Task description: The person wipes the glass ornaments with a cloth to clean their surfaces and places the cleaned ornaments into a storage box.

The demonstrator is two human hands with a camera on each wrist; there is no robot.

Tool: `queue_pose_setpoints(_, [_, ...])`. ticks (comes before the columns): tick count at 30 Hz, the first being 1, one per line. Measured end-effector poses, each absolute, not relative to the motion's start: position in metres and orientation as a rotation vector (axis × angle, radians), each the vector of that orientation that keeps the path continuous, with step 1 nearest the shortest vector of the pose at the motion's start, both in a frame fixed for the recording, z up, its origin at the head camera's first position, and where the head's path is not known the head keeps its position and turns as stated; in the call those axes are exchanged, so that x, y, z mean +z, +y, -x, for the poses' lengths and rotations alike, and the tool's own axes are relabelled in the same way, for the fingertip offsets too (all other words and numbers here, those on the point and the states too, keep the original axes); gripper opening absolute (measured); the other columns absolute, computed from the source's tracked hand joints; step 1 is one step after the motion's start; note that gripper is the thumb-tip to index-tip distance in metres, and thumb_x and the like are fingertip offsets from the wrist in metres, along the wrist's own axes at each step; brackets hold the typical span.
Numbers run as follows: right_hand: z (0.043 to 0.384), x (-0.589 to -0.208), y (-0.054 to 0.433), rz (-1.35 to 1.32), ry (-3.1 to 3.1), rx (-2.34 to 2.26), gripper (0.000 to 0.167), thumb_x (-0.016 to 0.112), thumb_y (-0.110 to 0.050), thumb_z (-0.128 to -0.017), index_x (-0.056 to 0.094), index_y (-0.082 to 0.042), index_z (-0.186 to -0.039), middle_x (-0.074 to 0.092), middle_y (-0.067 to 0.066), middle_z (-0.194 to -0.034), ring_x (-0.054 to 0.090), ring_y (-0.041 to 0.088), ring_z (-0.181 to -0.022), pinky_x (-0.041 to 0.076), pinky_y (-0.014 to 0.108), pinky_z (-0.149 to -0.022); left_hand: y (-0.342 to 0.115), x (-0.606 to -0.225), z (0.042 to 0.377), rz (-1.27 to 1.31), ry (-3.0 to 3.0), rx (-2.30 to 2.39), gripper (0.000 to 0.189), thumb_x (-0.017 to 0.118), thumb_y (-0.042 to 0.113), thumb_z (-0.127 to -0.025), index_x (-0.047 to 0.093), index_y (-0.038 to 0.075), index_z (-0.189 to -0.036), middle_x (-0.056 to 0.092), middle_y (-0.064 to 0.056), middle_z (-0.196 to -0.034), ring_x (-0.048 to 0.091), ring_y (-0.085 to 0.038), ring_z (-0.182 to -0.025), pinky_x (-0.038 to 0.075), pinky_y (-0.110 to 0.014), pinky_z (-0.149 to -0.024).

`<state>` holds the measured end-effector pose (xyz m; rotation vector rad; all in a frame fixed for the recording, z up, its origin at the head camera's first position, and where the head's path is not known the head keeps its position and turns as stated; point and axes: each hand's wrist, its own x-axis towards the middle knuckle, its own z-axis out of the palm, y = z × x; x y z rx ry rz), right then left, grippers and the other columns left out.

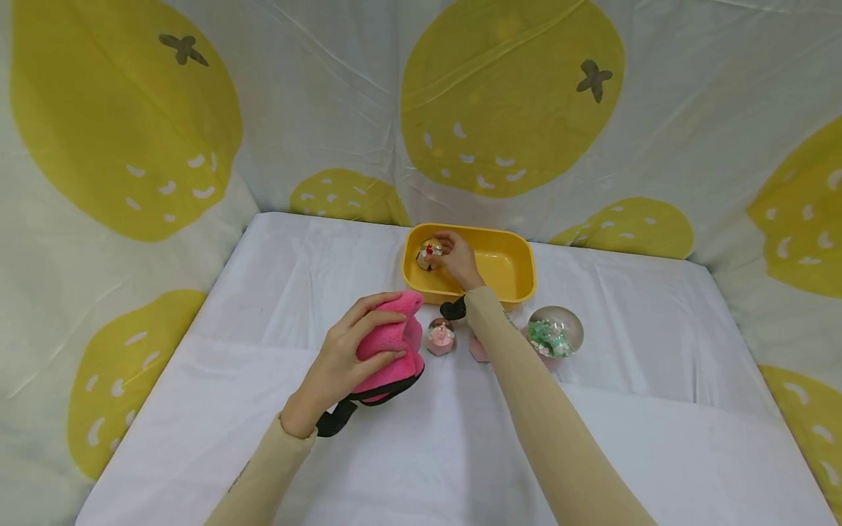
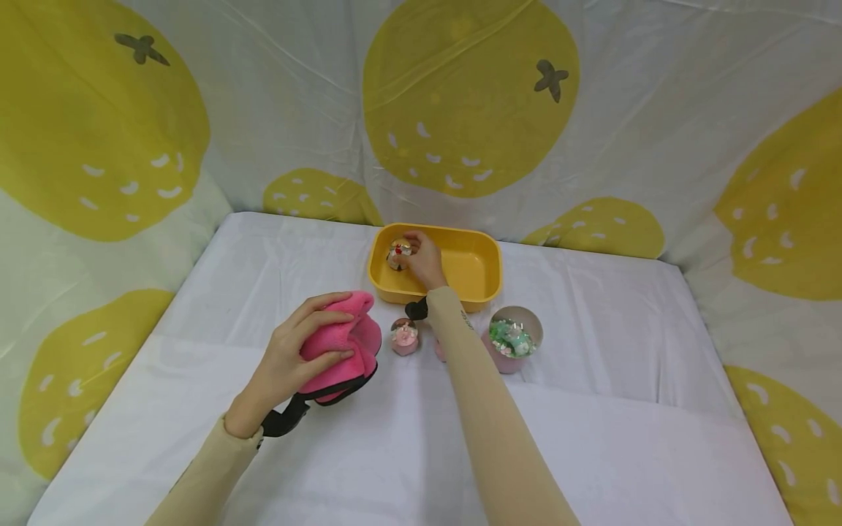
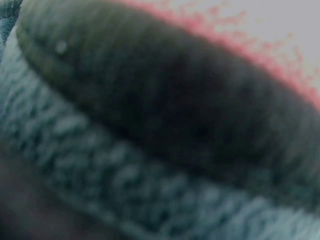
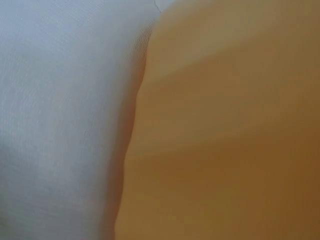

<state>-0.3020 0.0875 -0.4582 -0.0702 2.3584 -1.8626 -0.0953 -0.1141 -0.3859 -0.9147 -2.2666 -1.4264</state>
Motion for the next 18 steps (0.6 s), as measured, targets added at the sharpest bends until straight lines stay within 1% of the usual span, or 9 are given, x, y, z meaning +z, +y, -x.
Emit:
queue_pose_setpoints(5, [0.301,-0.458,0.089,0.092,2.357,-1.895,0.05,0.069,0.009,-0.082,0.051,0.004,-0.128,0.054,0.018,-0.131,0.051,0.029,-0.119,0.042,0.033,-0.1,-0.113,-0.385,0.095,0.921,-2.263,-1.415,0.046,0.08,0.003,-0.075,0.061,0.012,-0.117,0.048,-0.007,-0.134,0.046,-0.025,-0.122,0.053,-0.039,-0.085])
queue_pose_setpoints(9, [0.301,-0.455,0.092,0.115,2.375,-1.909,0.049,0.07,0.005,-0.083,0.052,0.004,-0.128,0.054,0.017,-0.131,0.05,0.027,-0.121,0.039,0.03,-0.102,-0.112,-0.385,0.095,0.925,-2.264,-1.412,0.047,0.081,0.004,-0.075,0.06,0.012,-0.117,0.048,-0.009,-0.134,0.047,-0.026,-0.122,0.053,-0.04,-0.086])
queue_pose_setpoints(12, [0.301,-0.451,0.094,0.136,2.37,-1.935,0.048,0.07,0.003,-0.084,0.051,0.004,-0.128,0.053,0.017,-0.132,0.049,0.026,-0.123,0.038,0.029,-0.103,-0.112,-0.385,0.095,0.924,-2.265,-1.413,0.046,0.081,0.004,-0.075,0.061,0.012,-0.117,0.048,-0.008,-0.134,0.046,-0.025,-0.122,0.052,-0.039,-0.086])
queue_pose_setpoints(18, [0.297,-0.435,0.098,0.19,2.236,-2.085,0.049,0.066,0.006,-0.086,0.046,0.01,-0.13,0.048,0.024,-0.135,0.045,0.032,-0.127,0.039,0.03,-0.103,-0.112,-0.386,0.096,0.923,-2.268,-1.412,0.047,0.08,0.003,-0.076,0.061,0.012,-0.117,0.048,-0.006,-0.135,0.046,-0.023,-0.122,0.052,-0.039,-0.086])
